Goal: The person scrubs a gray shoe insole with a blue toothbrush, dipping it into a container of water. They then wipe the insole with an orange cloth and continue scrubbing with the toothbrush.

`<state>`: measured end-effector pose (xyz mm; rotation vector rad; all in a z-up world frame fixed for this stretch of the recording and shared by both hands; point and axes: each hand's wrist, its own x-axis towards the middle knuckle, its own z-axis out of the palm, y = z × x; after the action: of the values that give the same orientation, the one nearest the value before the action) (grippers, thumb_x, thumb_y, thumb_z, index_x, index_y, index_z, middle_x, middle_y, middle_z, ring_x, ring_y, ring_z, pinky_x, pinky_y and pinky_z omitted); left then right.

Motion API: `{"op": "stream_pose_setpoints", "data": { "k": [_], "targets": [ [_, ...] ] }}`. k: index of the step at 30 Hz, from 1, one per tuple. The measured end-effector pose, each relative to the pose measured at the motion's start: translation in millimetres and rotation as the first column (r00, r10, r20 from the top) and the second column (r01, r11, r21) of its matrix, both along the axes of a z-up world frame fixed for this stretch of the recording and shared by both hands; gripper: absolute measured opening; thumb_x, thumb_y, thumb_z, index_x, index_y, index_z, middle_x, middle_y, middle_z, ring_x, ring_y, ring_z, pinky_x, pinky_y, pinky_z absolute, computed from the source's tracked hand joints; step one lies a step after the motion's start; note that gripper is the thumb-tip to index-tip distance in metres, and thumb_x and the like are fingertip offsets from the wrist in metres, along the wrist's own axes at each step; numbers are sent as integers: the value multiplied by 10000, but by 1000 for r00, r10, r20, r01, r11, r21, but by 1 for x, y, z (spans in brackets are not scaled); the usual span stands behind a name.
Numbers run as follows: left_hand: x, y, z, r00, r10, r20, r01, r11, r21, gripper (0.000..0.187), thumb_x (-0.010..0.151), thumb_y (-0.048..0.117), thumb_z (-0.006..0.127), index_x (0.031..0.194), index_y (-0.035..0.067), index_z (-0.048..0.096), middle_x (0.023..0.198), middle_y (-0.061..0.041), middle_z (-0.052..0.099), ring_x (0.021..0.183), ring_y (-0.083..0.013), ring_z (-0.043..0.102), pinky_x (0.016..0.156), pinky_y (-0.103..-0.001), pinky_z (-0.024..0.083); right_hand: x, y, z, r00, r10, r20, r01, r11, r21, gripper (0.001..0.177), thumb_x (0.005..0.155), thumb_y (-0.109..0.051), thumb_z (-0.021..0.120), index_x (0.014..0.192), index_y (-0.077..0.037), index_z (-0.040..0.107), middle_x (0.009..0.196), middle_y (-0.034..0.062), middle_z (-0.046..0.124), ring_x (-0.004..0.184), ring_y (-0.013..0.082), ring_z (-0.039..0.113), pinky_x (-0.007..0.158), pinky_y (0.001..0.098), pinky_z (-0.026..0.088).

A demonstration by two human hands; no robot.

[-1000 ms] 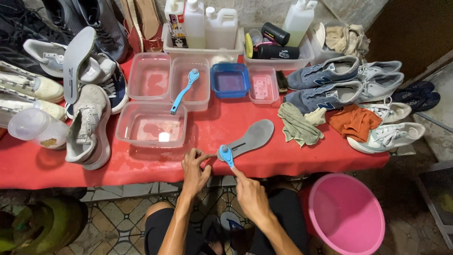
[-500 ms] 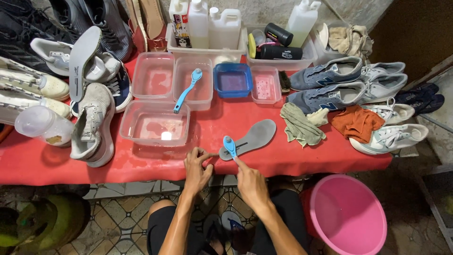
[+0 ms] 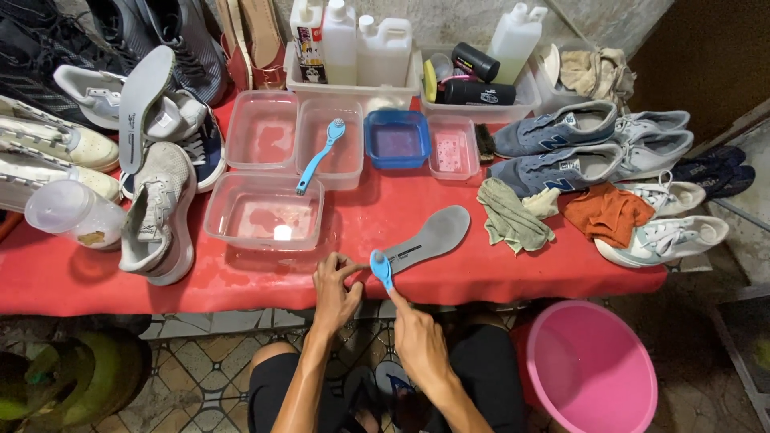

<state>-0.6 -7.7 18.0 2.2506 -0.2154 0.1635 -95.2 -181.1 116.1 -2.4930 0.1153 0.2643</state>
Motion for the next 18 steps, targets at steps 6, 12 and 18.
{"op": "stream_pose_setpoints", "data": {
  "k": [6, 12, 18],
  "targets": [
    [0, 0, 2, 1000, -3, -18, 3, 1000, 1, 474, 751, 138, 547, 1129, 263, 805, 1004, -22, 479, 985, -243, 479, 945, -459, 377, 12, -15, -14, 995, -56, 86, 56, 998, -4, 490, 1015, -183, 402, 1486, -218, 534, 860, 247, 730, 784, 517, 644, 677, 613, 421],
    [3, 2, -10, 1000, -11, -8, 11, 1000, 10, 460, 767, 156, 541, 1135, 260, 796, 1021, -29, 492, 1001, -244, 477, 925, -456, 378, -4, -8, -22, 997, -3, 71, 0, 999, 43, 496, 1038, -160, 400, 1529, -176, 471, 769, 160, 683, 591, 341, 569, 502, 464, 426],
    [-3, 1, -2, 1000, -7, -30, 6, 1000, -3, 463, 770, 139, 552, 1134, 269, 806, 1005, -9, 475, 991, -227, 466, 955, -443, 365, 1, -31, -18, 990, -72, 120, 81, 994, -75, 528, 1028, -112, 405, 1552, -175, 420, 604, 121, 666, 493, 304, 655, 481, 487, 519]
  ]
}}
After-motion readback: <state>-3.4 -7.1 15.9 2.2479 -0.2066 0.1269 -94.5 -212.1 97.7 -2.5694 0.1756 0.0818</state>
